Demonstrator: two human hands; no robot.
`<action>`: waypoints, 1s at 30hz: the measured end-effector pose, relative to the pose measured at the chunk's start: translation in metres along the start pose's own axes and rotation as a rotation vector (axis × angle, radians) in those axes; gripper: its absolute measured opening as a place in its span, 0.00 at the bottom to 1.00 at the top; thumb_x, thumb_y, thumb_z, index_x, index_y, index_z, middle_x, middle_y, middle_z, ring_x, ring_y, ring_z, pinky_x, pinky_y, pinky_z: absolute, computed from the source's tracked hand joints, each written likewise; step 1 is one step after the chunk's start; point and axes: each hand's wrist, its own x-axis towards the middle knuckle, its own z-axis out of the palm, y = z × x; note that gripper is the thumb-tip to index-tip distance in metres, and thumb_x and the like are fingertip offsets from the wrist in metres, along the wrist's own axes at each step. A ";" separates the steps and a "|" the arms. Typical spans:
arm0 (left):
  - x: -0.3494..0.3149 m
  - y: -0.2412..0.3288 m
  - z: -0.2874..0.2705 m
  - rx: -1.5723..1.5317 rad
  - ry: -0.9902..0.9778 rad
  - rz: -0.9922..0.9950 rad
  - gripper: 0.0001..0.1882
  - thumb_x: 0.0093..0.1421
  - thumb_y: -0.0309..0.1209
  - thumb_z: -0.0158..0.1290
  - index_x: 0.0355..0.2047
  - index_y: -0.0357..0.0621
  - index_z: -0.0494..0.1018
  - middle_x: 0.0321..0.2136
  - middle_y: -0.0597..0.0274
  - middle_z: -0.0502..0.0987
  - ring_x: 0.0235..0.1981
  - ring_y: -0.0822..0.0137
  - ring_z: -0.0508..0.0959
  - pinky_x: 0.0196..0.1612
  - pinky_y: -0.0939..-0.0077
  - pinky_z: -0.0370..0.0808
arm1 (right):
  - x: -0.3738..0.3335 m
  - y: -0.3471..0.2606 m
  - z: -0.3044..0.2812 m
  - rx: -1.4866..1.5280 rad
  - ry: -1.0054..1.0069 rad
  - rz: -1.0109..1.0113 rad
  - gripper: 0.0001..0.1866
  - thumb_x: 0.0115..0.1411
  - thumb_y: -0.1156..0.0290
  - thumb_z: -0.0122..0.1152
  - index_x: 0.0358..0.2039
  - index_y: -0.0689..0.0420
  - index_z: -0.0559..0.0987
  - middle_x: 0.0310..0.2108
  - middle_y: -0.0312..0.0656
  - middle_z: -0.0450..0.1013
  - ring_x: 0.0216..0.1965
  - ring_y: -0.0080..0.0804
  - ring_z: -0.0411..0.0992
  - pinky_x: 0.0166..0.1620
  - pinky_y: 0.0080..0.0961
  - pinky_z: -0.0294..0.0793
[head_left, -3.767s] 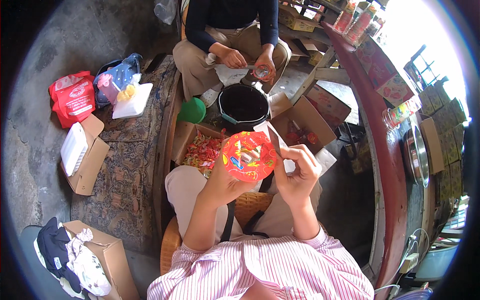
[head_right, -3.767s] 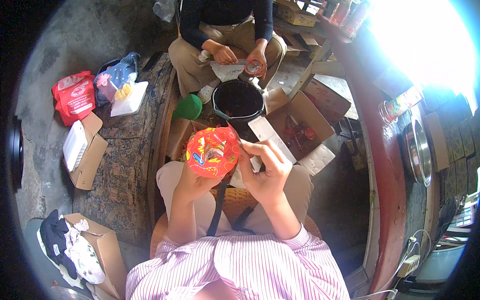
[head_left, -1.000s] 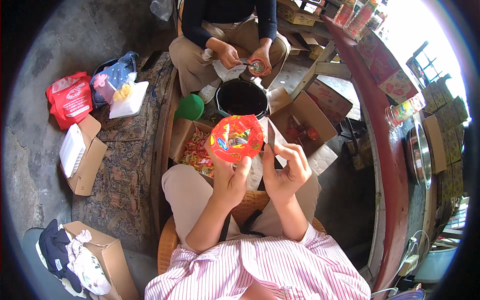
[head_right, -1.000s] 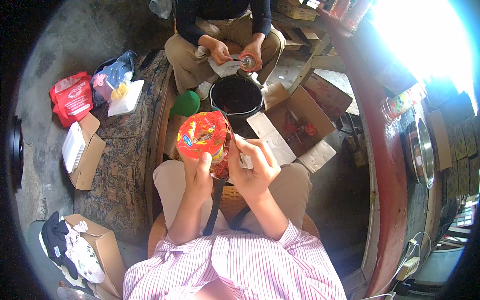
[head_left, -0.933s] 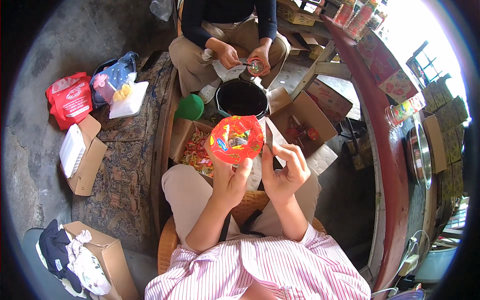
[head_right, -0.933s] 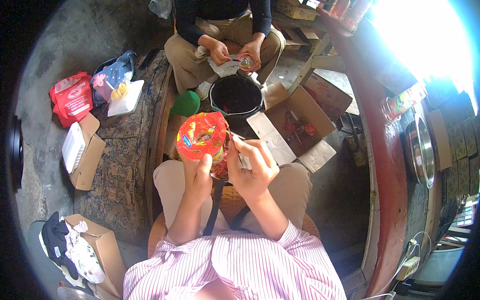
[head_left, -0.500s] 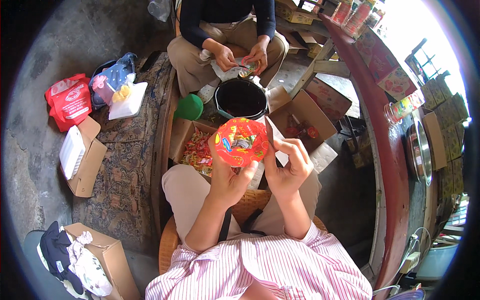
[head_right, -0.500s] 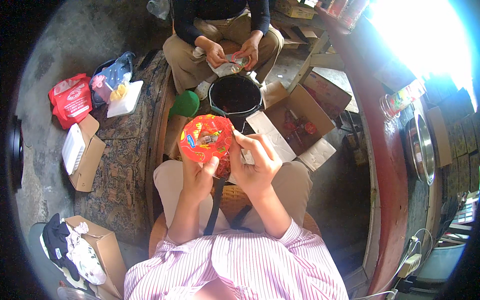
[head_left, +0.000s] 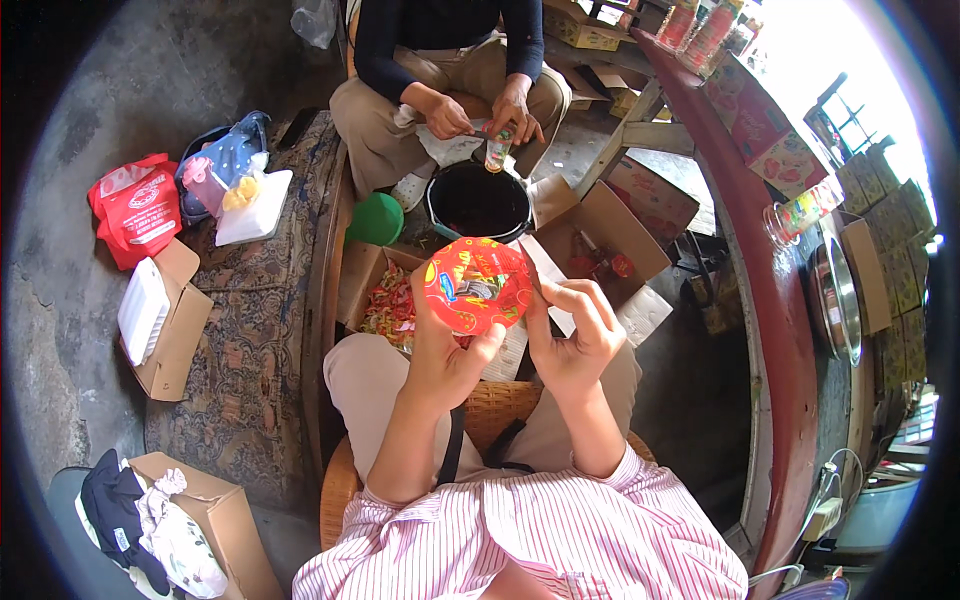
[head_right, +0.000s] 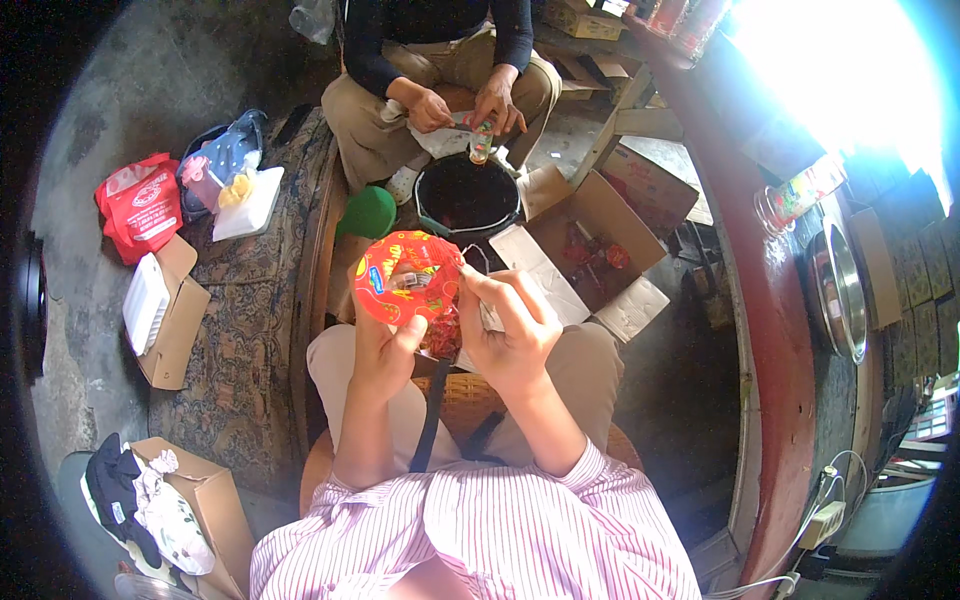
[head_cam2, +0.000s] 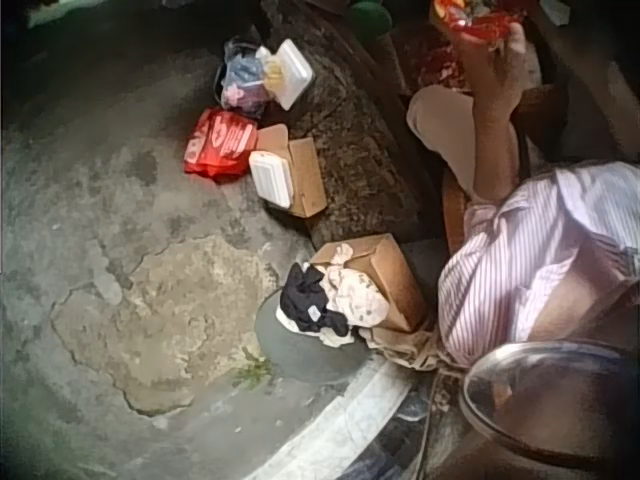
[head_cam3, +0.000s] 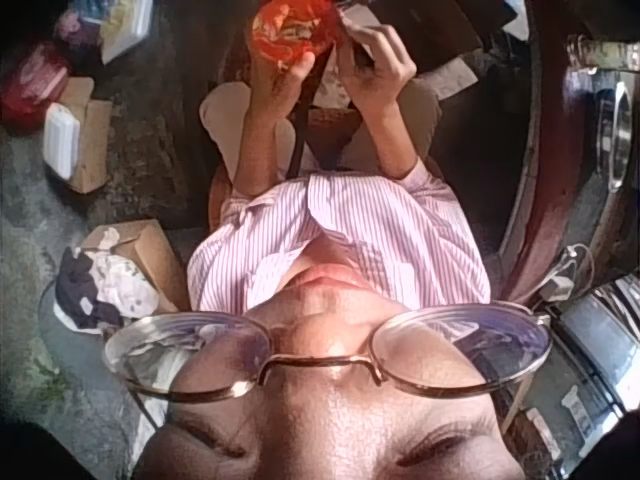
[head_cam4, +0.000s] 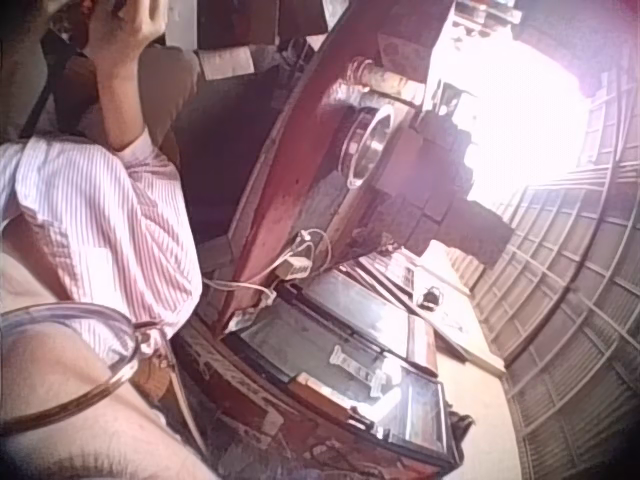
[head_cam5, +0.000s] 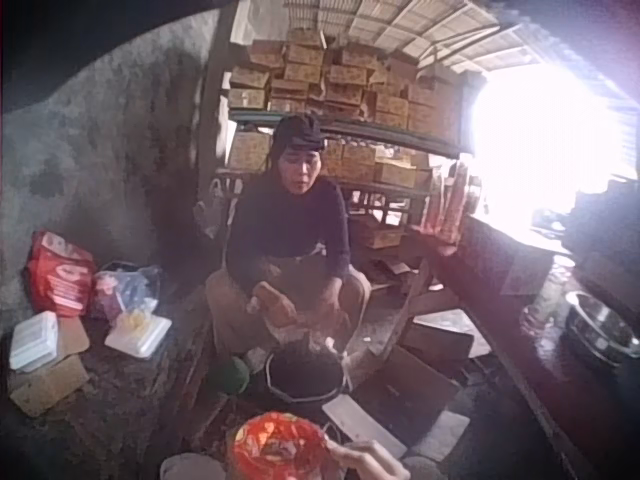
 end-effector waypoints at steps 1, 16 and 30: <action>-0.001 0.000 -0.001 0.038 -0.007 0.004 0.32 0.50 0.30 0.52 0.52 0.34 0.49 0.46 0.54 0.62 0.48 0.66 0.66 0.52 0.71 0.60 | -0.001 0.000 0.000 0.000 0.001 0.011 0.07 0.40 0.84 0.61 0.24 0.62 0.75 0.20 0.43 0.71 0.21 0.28 0.70 0.26 0.18 0.67; -0.006 -0.003 -0.008 -0.002 -0.045 -0.080 0.32 0.50 0.30 0.52 0.51 0.36 0.49 0.45 0.54 0.62 0.47 0.66 0.65 0.51 0.71 0.60 | -0.002 -0.002 0.002 0.005 0.012 -0.066 0.13 0.38 0.86 0.59 0.28 0.59 0.76 0.20 0.42 0.71 0.20 0.31 0.70 0.24 0.20 0.69; -0.007 -0.006 -0.006 -0.021 -0.107 -0.069 0.30 0.50 0.31 0.50 0.51 0.36 0.52 0.45 0.55 0.65 0.47 0.66 0.67 0.50 0.71 0.62 | -0.003 0.001 -0.003 0.057 -0.007 0.020 0.10 0.42 0.86 0.58 0.28 0.60 0.76 0.20 0.42 0.71 0.19 0.29 0.70 0.23 0.19 0.69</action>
